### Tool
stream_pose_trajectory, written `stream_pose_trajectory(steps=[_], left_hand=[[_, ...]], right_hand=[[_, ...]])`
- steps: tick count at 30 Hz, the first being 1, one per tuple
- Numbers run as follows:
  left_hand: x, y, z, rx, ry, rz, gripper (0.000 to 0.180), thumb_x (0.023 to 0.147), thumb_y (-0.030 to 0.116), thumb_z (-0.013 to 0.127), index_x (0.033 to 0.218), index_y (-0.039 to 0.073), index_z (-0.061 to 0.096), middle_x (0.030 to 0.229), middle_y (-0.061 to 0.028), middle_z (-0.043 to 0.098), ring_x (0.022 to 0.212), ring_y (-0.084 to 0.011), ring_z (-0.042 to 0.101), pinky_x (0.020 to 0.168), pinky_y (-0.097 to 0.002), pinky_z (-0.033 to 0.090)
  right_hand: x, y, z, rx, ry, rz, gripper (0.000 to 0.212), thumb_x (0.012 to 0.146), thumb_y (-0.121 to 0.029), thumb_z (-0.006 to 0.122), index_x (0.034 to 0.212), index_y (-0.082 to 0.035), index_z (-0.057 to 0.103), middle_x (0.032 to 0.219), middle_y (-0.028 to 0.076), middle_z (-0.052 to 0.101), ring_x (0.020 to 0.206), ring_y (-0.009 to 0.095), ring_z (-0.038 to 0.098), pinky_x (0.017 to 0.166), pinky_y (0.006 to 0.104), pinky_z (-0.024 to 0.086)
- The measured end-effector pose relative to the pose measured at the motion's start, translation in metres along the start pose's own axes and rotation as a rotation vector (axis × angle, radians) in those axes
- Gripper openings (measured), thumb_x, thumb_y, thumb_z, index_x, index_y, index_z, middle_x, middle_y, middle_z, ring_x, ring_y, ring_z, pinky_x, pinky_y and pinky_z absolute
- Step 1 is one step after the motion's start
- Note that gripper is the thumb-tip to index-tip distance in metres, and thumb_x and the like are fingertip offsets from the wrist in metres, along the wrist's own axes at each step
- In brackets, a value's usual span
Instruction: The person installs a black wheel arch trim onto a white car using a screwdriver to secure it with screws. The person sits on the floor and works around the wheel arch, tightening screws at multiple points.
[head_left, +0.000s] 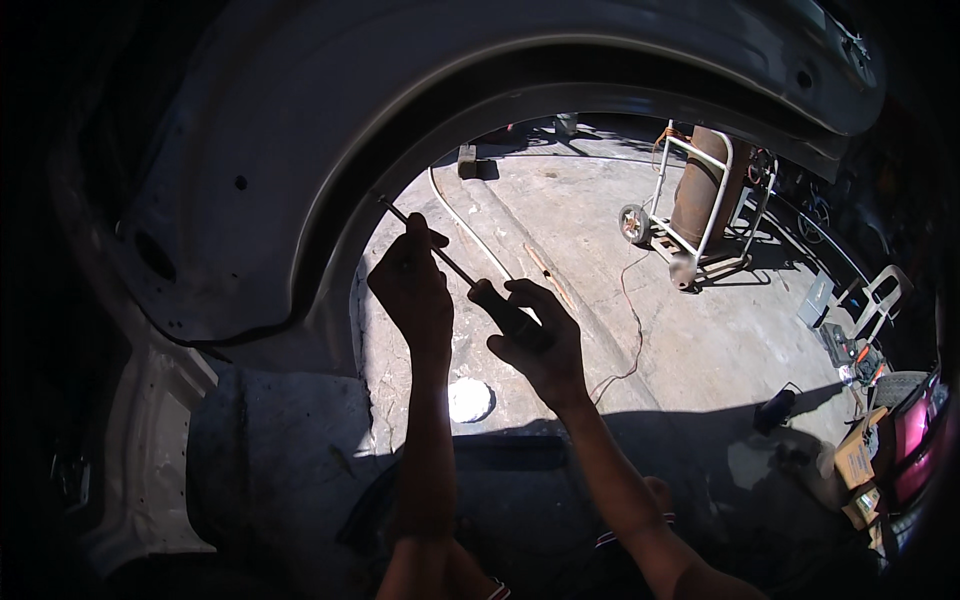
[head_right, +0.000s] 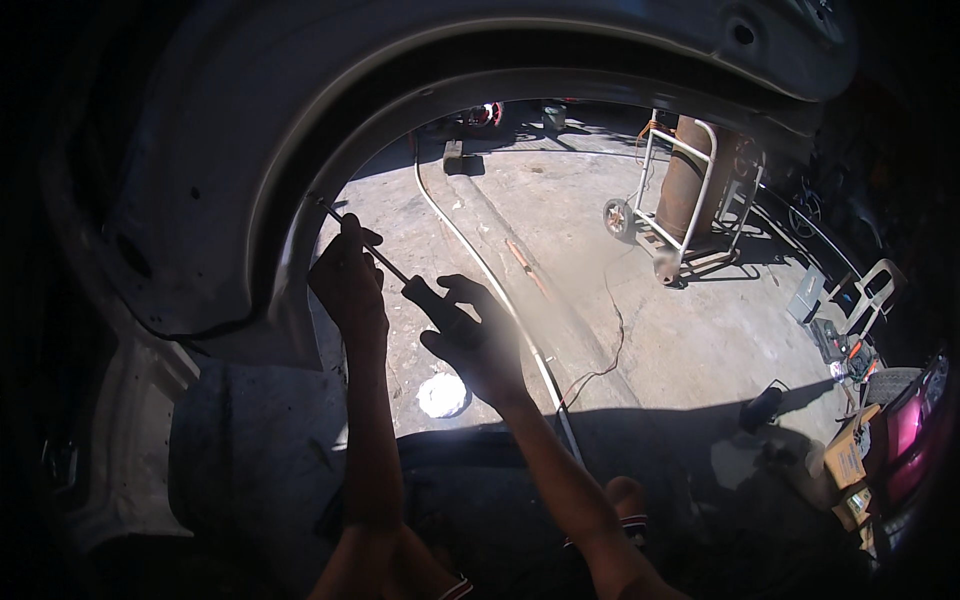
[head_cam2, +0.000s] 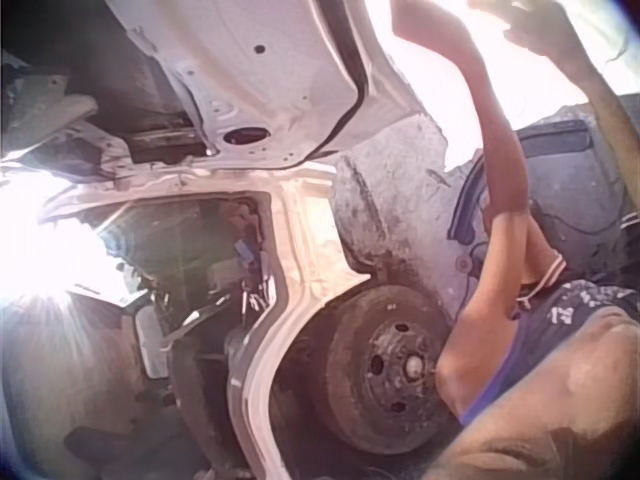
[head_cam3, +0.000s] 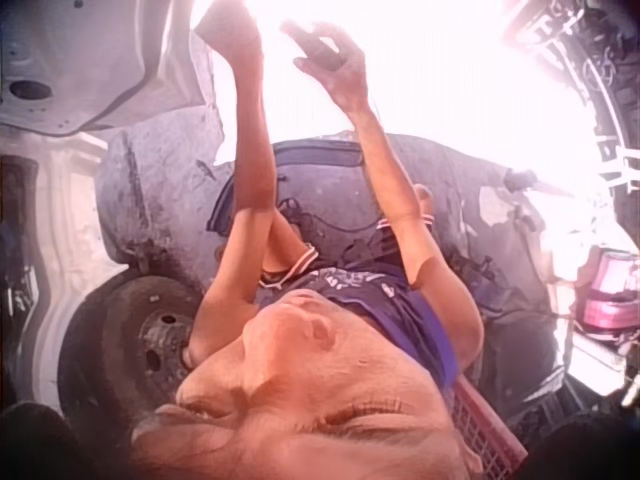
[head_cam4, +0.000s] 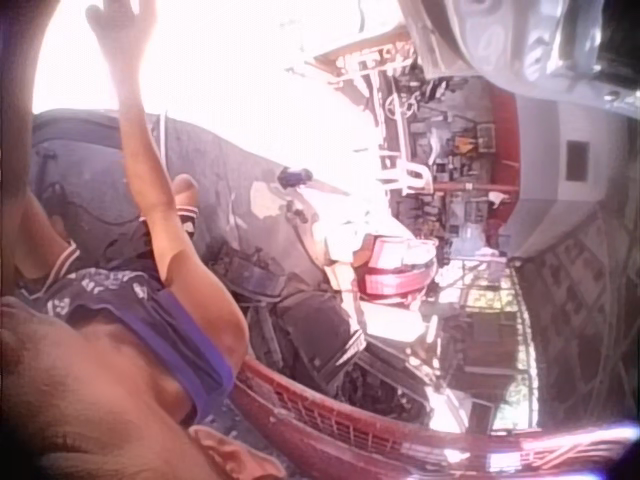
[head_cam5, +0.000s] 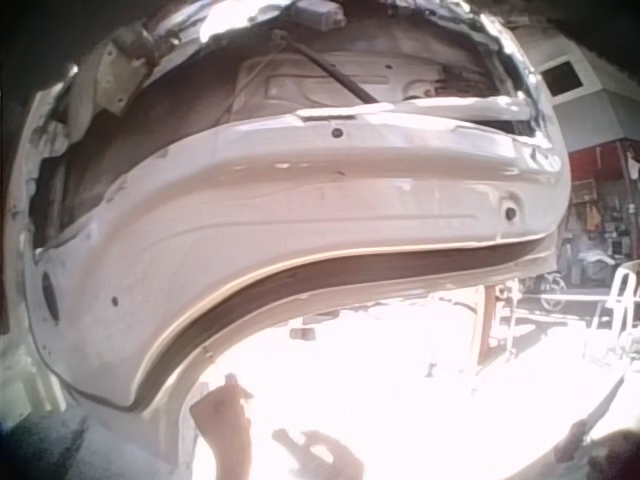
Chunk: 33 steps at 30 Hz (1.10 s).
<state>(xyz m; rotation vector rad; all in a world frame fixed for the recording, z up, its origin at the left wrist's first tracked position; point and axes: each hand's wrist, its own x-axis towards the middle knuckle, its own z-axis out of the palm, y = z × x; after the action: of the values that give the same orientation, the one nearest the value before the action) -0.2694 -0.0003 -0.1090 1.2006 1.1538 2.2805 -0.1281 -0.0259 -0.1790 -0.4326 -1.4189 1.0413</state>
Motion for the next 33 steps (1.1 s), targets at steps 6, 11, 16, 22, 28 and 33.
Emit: stream_pose_trajectory(steps=[6,11,16,22,28,33], left_hand=[[-0.003,0.007,0.002,-0.117,-0.08,0.016,0.039,0.105,0.03,0.05,0.088,0.0,0.069,0.05,0.0062,0.034,0.044,-0.0012,0.032,0.044,-0.0231,0.021],[0.006,0.016,-0.004,-0.254,-0.037,-0.173,0.037,0.104,0.029,0.052,0.091,0.0,0.07,0.053,0.0068,0.034,0.045,-0.0004,0.03,0.043,-0.0214,0.02],[0.018,0.016,-0.008,-0.225,0.194,-0.035,0.023,0.093,0.023,0.07,0.107,0.005,0.073,0.059,0.0083,0.046,0.047,0.0008,0.029,0.043,-0.0191,0.02],[0.031,0.016,-0.021,-0.278,0.141,0.002,0.022,0.092,0.019,0.071,0.108,0.006,0.074,0.062,0.0074,0.049,0.048,0.0006,0.029,0.044,-0.0188,0.021],[0.032,0.015,-0.016,-0.459,0.025,-0.232,0.02,0.096,0.012,0.06,0.114,0.005,0.067,0.08,0.0025,0.054,0.053,-0.0018,0.034,0.045,-0.0206,0.025],[0.032,0.022,-0.015,-0.791,0.029,-0.389,0.011,0.095,0.019,0.058,0.088,0.011,0.06,0.063,0.0041,0.035,0.049,-0.0058,0.028,0.043,-0.0215,0.021]], right_hand=[[0.01,0.008,-0.014,0.068,-0.221,0.209,0.043,0.097,-0.013,0.059,0.137,0.001,0.051,0.128,0.017,0.064,0.065,0.01,0.052,0.051,0.0196,0.036],[0.007,-0.018,0.0,-0.074,-0.035,0.168,0.044,0.088,-0.003,0.068,0.131,0.002,0.057,0.12,0.014,0.068,0.069,0.012,0.057,0.055,0.0202,0.041],[0.008,-0.029,0.015,-0.86,0.145,-0.582,0.032,0.075,0.007,0.077,0.104,-0.006,0.072,0.094,0.009,0.069,0.082,0.02,0.063,0.079,0.0285,0.052],[-0.002,-0.025,0.023,-0.895,0.203,-0.664,0.038,0.073,0.009,0.075,0.107,-0.009,0.075,0.093,0.008,0.064,0.074,0.016,0.064,0.057,0.0264,0.051],[-0.016,-0.032,0.01,-0.888,0.204,-0.574,0.048,0.074,0.012,0.067,0.116,-0.012,0.073,0.094,0.007,0.062,0.071,0.016,0.061,0.061,0.0283,0.053],[-0.02,-0.055,0.005,-0.32,0.288,-0.32,0.038,0.085,-0.009,0.071,0.122,-0.001,0.066,0.086,0.002,0.061,0.059,0.005,0.05,0.052,0.0214,0.038]])
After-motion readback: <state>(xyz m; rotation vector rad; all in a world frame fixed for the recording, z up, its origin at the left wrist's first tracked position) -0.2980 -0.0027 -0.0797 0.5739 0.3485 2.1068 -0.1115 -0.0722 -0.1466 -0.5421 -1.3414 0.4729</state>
